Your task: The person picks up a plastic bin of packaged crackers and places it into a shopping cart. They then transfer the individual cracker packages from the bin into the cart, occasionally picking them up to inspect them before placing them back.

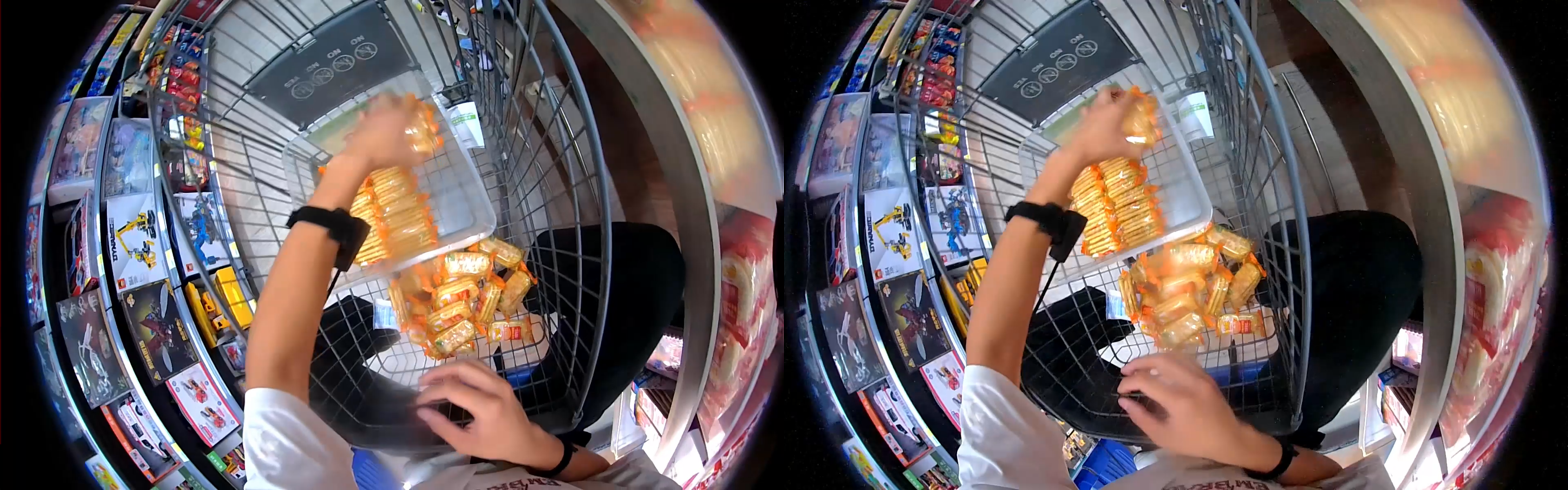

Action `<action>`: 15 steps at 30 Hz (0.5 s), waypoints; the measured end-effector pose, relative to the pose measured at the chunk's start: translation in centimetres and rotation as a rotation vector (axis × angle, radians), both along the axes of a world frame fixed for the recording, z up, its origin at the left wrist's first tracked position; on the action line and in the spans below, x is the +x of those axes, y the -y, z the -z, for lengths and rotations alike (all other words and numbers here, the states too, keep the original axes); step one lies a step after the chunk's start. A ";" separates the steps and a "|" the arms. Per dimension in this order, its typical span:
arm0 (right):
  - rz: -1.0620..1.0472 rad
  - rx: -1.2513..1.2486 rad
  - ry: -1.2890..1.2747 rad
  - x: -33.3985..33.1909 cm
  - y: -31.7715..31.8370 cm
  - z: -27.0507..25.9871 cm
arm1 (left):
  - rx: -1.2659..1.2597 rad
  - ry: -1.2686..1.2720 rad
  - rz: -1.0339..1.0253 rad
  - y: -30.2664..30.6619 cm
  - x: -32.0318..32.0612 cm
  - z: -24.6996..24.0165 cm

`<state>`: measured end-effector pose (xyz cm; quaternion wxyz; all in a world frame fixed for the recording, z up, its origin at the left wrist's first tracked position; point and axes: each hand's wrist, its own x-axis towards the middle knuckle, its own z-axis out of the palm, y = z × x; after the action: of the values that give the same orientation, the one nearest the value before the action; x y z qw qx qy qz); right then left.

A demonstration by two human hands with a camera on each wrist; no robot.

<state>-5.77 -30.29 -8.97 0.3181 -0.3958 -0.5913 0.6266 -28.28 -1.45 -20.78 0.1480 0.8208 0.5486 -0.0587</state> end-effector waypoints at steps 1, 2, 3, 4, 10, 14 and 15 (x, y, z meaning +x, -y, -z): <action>0.027 0.025 0.003 0.0 0.1 0.0 | 0.092 0.147 -0.047 0.6 -0.7 -1.8; 0.050 0.050 -0.001 -0.1 0.3 0.0 | 0.185 0.288 -0.097 1.6 -1.3 -3.6; 0.071 0.052 -0.008 -0.3 0.5 0.1 | 0.225 0.200 -0.003 2.9 -1.9 -4.9; 0.064 0.096 0.002 -0.3 0.6 0.2 | 0.222 0.199 -0.009 4.1 -2.5 -4.9; 0.037 0.066 0.068 -0.2 0.9 0.6 | -0.272 0.137 -0.064 3.3 -1.3 -0.4; 0.032 0.046 0.092 -0.4 0.5 0.6 | -0.279 -0.139 0.053 2.0 1.5 1.0; 0.033 0.017 0.091 -0.4 0.5 0.7 | -0.374 -0.160 0.003 1.3 1.9 1.5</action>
<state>-6.19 -30.82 -9.64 0.3046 -0.4309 -0.6038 0.5975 -26.40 -2.79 -22.28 0.2535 0.7724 0.5372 -0.2247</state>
